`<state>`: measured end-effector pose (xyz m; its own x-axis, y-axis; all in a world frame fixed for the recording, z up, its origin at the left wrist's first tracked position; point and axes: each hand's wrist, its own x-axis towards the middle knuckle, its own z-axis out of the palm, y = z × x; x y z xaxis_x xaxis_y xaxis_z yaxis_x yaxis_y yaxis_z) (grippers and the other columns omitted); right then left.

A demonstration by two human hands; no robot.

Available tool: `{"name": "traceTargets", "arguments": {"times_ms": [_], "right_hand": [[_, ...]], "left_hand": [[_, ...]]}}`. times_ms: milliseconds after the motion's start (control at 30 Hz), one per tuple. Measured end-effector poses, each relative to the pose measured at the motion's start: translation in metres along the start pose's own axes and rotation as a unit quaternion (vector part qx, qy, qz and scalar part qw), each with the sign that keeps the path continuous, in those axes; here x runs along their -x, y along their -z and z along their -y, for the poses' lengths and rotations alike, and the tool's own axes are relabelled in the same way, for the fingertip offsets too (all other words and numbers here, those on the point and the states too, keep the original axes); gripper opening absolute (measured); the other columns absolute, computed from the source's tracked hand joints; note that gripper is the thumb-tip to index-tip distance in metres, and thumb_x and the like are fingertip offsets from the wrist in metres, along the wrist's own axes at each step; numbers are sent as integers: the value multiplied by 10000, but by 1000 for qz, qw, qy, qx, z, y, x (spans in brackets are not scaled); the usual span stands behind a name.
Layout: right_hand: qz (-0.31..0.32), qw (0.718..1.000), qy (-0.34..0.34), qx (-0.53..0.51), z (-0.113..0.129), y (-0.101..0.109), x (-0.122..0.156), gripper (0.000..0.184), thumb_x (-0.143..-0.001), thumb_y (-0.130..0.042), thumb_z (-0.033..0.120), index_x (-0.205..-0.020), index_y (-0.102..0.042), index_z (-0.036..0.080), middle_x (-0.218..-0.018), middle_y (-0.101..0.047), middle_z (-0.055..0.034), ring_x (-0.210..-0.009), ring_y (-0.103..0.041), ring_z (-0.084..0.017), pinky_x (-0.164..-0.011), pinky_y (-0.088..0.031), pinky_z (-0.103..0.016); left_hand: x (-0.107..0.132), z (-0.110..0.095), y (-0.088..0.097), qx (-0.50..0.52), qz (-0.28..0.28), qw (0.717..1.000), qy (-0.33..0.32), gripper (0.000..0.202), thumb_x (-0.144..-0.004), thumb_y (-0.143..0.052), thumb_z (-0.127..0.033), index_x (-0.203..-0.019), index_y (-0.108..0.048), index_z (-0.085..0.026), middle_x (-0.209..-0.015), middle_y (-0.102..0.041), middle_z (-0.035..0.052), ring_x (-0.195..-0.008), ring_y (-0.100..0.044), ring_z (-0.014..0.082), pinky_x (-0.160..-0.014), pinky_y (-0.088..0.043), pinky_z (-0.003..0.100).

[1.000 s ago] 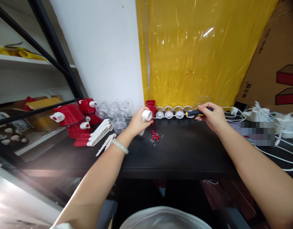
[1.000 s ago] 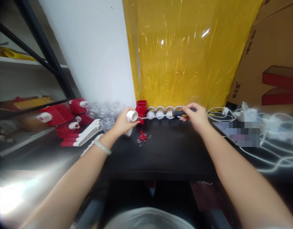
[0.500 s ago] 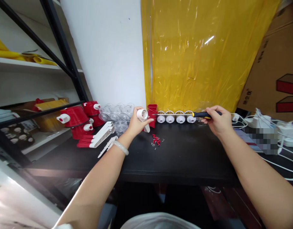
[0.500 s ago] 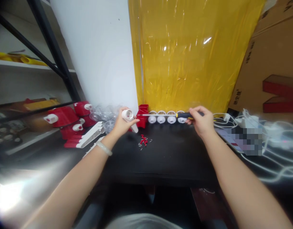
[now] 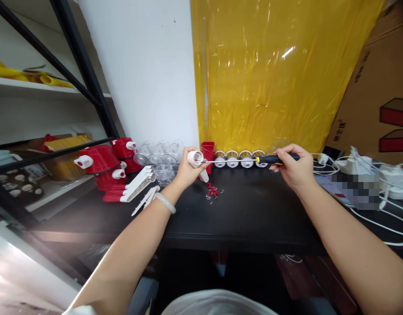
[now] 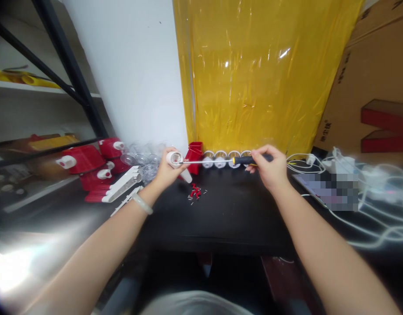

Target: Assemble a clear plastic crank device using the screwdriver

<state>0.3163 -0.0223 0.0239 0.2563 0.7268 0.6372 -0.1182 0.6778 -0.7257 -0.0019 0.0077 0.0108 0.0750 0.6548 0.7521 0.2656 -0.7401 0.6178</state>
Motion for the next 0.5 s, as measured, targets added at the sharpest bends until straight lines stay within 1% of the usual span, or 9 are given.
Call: {"name": "traceTargets", "arguments": {"times_ms": [200,333,500], "right_hand": [[-2,1000,-3,2,0,-2,2,275,-681,-800,387,-667,-580,223,-559,-625,21,-395,-593,-143,-336,-449,-242],[-2,1000,-2,7,-2,-2,1,281,-683,-797,392,-662,-571,226,-541,-614,26,-392,-589,-143,-329,-441,-240],[-7,1000,5,0,-8,-1,-1,276,-692,-790,377,-662,-564,223,-561,-622,25,-380,-577,-142,-316,-428,-246]], "left_hand": [[2,0,-2,-26,-42,999,2,670,-609,-846,-389,-1084,-397,-243,-898,-593,-12,-796,-634,142,-780,-504,296],[1,2,-1,-41,-69,997,-13,705,-585,-871,-365,-1105,-411,-244,-933,-601,0,-838,-637,150,-794,-503,299],[0,6,-2,-25,-88,995,-42,734,-544,-896,-327,-1103,-428,-247,-930,-587,-12,-827,-635,150,-773,-505,297]]}}
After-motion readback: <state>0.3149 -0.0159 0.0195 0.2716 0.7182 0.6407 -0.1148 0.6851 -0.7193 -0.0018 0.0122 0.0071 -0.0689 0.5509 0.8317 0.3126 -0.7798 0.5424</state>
